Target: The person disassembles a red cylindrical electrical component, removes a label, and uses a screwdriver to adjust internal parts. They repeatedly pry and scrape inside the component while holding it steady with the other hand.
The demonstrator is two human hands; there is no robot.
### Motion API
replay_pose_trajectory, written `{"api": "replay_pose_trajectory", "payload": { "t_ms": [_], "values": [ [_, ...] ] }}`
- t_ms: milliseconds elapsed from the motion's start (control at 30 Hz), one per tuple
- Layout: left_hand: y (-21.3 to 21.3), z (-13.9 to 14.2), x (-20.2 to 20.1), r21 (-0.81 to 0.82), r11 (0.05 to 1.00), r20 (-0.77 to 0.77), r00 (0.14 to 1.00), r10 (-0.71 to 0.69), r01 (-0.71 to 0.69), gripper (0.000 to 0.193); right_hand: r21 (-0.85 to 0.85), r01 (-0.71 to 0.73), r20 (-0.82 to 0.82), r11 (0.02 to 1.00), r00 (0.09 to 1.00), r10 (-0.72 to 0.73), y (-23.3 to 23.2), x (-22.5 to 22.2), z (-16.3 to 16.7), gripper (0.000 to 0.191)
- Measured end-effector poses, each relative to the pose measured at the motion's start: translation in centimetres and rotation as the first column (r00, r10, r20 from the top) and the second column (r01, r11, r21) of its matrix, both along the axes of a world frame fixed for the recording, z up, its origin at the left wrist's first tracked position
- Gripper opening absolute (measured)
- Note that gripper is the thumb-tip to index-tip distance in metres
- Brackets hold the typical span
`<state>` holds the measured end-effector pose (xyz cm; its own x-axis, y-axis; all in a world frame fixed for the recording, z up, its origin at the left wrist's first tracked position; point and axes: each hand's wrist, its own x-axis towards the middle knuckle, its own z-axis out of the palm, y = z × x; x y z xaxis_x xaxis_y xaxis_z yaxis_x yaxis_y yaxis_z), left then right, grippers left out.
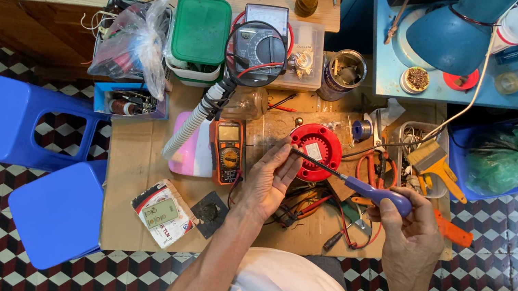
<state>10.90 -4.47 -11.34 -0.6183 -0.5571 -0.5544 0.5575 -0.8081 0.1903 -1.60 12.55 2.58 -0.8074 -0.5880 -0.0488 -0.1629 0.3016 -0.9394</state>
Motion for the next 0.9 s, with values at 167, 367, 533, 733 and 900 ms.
{"api": "replay_pose_trajectory", "payload": {
  "t_ms": [167,367,533,733,900],
  "values": [
    [0.0,0.2,-0.2,-0.055,0.998,-0.034,0.999,0.005,-0.007,0.029,-0.022,0.011,0.006,1.0,1.0,-0.011,0.2,-0.1,-0.1,0.028],
    [0.0,0.7,-0.6,-0.051,0.998,-0.011,1.0,0.027,-0.028,0.041,-0.065,0.121,0.129,0.991,0.985,-0.112,0.0,-0.1,-0.5,0.026],
    [0.2,0.5,-0.5,-0.08,0.997,-0.01,1.0,-0.004,0.004,0.043,-0.032,0.157,0.18,0.987,0.972,-0.149,0.0,-0.1,-0.4,0.028],
    [0.2,-0.7,-0.7,-0.064,0.998,0.034,0.999,-0.004,0.006,0.041,0.02,0.015,0.129,1.0,0.991,-0.017,0.4,-0.5,-0.4,0.031],
    [0.3,-1.6,-1.0,-0.032,0.999,0.024,0.999,-0.023,0.023,0.039,0.118,-0.103,-0.073,0.988,0.991,0.112,0.8,0.0,0.0,0.034]
  ]
}}
